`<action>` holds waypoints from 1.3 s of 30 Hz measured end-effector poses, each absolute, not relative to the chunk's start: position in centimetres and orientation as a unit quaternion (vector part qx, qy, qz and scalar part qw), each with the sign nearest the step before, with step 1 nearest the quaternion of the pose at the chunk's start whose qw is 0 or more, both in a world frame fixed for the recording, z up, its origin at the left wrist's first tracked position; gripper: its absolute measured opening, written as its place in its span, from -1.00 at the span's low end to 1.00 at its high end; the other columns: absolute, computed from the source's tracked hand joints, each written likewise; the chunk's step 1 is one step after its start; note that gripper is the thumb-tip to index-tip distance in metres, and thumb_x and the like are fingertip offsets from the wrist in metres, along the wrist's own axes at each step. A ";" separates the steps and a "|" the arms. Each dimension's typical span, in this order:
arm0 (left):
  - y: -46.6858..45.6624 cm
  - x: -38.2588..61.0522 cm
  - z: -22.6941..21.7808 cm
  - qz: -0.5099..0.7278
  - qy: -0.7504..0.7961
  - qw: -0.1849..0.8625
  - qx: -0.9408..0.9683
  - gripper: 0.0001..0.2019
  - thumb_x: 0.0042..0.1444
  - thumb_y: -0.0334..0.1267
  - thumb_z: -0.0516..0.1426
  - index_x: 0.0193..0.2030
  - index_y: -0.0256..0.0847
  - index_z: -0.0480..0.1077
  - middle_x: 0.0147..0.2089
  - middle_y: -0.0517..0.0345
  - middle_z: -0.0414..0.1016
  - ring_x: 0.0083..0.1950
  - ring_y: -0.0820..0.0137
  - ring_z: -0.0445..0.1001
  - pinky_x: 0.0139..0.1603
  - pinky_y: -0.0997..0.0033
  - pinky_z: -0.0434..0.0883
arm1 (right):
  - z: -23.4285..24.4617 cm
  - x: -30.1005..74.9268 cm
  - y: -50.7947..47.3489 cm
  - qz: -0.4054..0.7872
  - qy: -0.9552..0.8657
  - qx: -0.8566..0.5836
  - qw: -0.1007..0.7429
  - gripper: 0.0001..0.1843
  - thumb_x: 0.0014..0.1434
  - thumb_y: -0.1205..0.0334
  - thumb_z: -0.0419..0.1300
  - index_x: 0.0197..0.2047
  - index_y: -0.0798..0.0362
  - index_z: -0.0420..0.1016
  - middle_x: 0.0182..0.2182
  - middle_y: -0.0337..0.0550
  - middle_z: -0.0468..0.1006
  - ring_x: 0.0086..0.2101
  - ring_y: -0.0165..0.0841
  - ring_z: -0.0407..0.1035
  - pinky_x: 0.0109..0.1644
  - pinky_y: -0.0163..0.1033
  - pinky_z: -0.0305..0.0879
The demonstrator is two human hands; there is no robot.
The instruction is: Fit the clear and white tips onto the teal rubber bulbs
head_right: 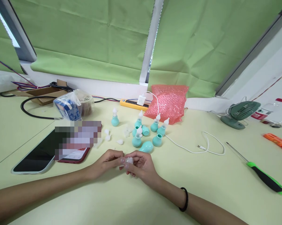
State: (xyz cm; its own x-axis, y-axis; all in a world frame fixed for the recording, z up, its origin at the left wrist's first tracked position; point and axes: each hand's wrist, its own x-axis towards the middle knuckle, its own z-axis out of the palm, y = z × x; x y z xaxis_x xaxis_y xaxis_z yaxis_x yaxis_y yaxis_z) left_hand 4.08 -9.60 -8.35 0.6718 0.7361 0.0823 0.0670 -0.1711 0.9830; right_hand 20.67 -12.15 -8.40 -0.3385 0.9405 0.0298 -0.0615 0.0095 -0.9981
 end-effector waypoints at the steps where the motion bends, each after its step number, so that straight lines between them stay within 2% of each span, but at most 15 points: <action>1: -9.5 4.1 -8.3 0.288 0.276 0.591 0.701 -0.64 0.08 -0.07 -0.03 -0.55 -0.33 0.25 -0.46 0.12 0.38 -0.37 0.42 0.34 -0.32 0.48 0.24 | -8.4 20.7 -12.1 0.588 -0.568 -0.386 0.427 -0.76 -0.12 0.19 0.26 -0.37 0.14 0.40 -0.60 -0.18 0.49 -0.65 -0.50 0.29 -0.65 -0.43 0.18; 7: -9.5 4.2 -8.4 0.284 0.268 0.621 0.680 -0.67 0.08 -0.10 -0.01 -0.51 -0.35 0.30 -0.46 0.12 0.38 -0.37 0.42 0.33 -0.31 0.47 0.23 | -8.4 20.5 -12.3 0.587 -0.581 -0.359 0.435 -0.78 -0.11 0.22 0.25 -0.37 0.12 0.36 -0.59 -0.19 0.48 -0.64 -0.49 0.30 -0.64 -0.42 0.16; 11: -9.6 4.1 -8.3 0.262 0.262 0.625 0.687 -0.64 0.07 -0.08 0.00 -0.49 -0.38 0.35 -0.50 0.14 0.34 -0.43 0.47 0.29 -0.38 0.51 0.20 | -8.7 20.4 -12.7 0.563 -0.617 -0.347 0.427 -0.82 -0.07 0.25 0.21 -0.35 0.11 0.35 -0.55 -0.16 0.48 -0.50 -0.37 0.39 -0.58 -0.37 0.23; 14: -9.6 4.1 -8.2 0.267 0.275 0.600 0.702 -0.63 0.06 -0.07 0.01 -0.53 -0.37 0.33 -0.55 0.19 0.26 -0.49 0.53 0.20 -0.46 0.55 0.14 | -8.5 20.6 -12.6 0.467 -0.686 -0.351 0.434 -0.83 -0.04 0.27 0.17 -0.31 0.10 0.35 -0.58 -0.19 0.44 -0.55 -0.40 0.35 -0.59 -0.36 0.19; 17: -9.7 4.1 -8.0 0.291 0.292 0.572 0.709 -0.64 0.06 -0.08 0.00 -0.54 -0.36 0.32 -0.58 0.23 0.22 -0.53 0.57 0.12 -0.52 0.58 0.08 | -7.2 21.5 -12.2 0.279 -0.778 -0.346 0.445 -0.76 -0.07 0.32 0.15 -0.24 0.09 0.33 -0.68 -0.33 0.33 -0.65 -0.49 0.21 -0.58 -0.36 0.16; 19: -9.7 4.2 -7.8 0.301 0.297 0.569 0.705 -0.66 0.06 -0.09 0.01 -0.51 -0.36 0.33 -0.57 0.23 0.22 -0.53 0.57 0.12 -0.53 0.59 0.09 | -5.6 22.6 -11.8 0.138 -0.842 -0.339 0.397 -0.80 -0.08 0.33 0.13 -0.29 0.08 0.34 -0.67 -0.32 0.33 -0.64 -0.49 0.20 -0.50 -0.33 0.19; 22: -9.9 4.4 -7.7 0.310 0.299 0.580 0.691 -0.71 0.02 -0.12 0.05 -0.45 -0.37 0.36 -0.56 0.23 0.22 -0.51 0.55 0.16 -0.51 0.58 0.13 | -3.1 24.3 -10.9 -0.011 -0.902 -0.364 0.232 -0.88 -0.04 0.32 0.09 -0.35 0.09 0.37 -0.55 -0.21 0.40 -0.50 -0.40 0.30 -0.44 -0.30 0.17; 26: -9.9 4.5 -7.9 0.328 0.324 0.583 0.669 -0.74 -0.07 -0.18 0.14 -0.31 -0.36 0.37 -0.50 0.20 0.25 -0.47 0.53 0.20 -0.46 0.56 0.18 | -1.9 25.7 -9.9 -0.126 -0.887 -0.443 0.042 -0.83 -0.03 0.30 0.10 -0.29 0.06 0.38 -0.40 -0.12 0.41 -0.35 -0.26 0.31 -0.47 -0.29 0.14; 28: -9.9 4.6 -8.0 0.337 0.342 0.563 0.672 -0.75 -0.13 -0.22 0.18 -0.33 -0.35 0.36 -0.48 0.19 0.28 -0.45 0.51 0.22 -0.44 0.54 0.21 | -2.2 25.9 -9.5 -0.145 -0.880 -0.452 -0.006 -0.74 -0.06 0.34 0.12 -0.22 0.04 0.36 -0.33 -0.10 0.39 -0.29 -0.23 0.29 -0.46 -0.29 0.15; 31: -9.8 4.7 -8.4 0.358 0.359 0.534 0.677 -0.77 -0.18 -0.26 0.21 -0.36 -0.32 0.35 -0.41 0.16 0.34 -0.41 0.48 0.28 -0.38 0.51 0.26 | -3.1 25.8 -9.1 -0.148 -0.880 -0.449 -0.031 -0.66 -0.07 0.41 0.12 -0.16 0.03 0.32 -0.30 -0.09 0.36 -0.28 -0.24 0.27 -0.43 -0.29 0.16; 35: -9.7 4.7 -8.8 0.359 0.391 0.531 0.661 -0.70 -0.13 -0.19 0.19 -0.25 -0.32 0.39 -0.37 0.10 0.38 -0.43 0.48 0.29 -0.44 0.52 0.26 | -3.0 25.7 -9.0 -0.135 -0.892 -0.432 -0.015 -0.81 -0.05 0.40 0.10 -0.28 0.06 0.33 -0.34 -0.09 0.34 -0.29 -0.25 0.26 -0.39 -0.28 0.15; 39: -9.6 4.6 -8.7 0.359 0.371 0.551 0.655 -0.70 -0.08 -0.16 0.15 -0.25 -0.35 0.39 -0.41 0.11 0.38 -0.49 0.52 0.26 -0.50 0.53 0.25 | -2.1 25.7 -9.8 -0.047 -0.915 -0.400 0.013 -0.83 -0.11 0.38 0.10 -0.36 0.06 0.28 -0.36 -0.11 0.36 -0.33 -0.28 0.26 -0.37 -0.28 0.13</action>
State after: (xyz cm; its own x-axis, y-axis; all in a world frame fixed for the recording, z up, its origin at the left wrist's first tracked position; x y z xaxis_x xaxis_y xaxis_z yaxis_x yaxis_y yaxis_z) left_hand 4.60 -9.61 -8.72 0.4665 0.8824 0.0616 0.0908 -0.1171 0.9890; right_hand 25.71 -9.84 -2.08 -0.6797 0.7310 0.0605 0.7334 0.6756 0.0756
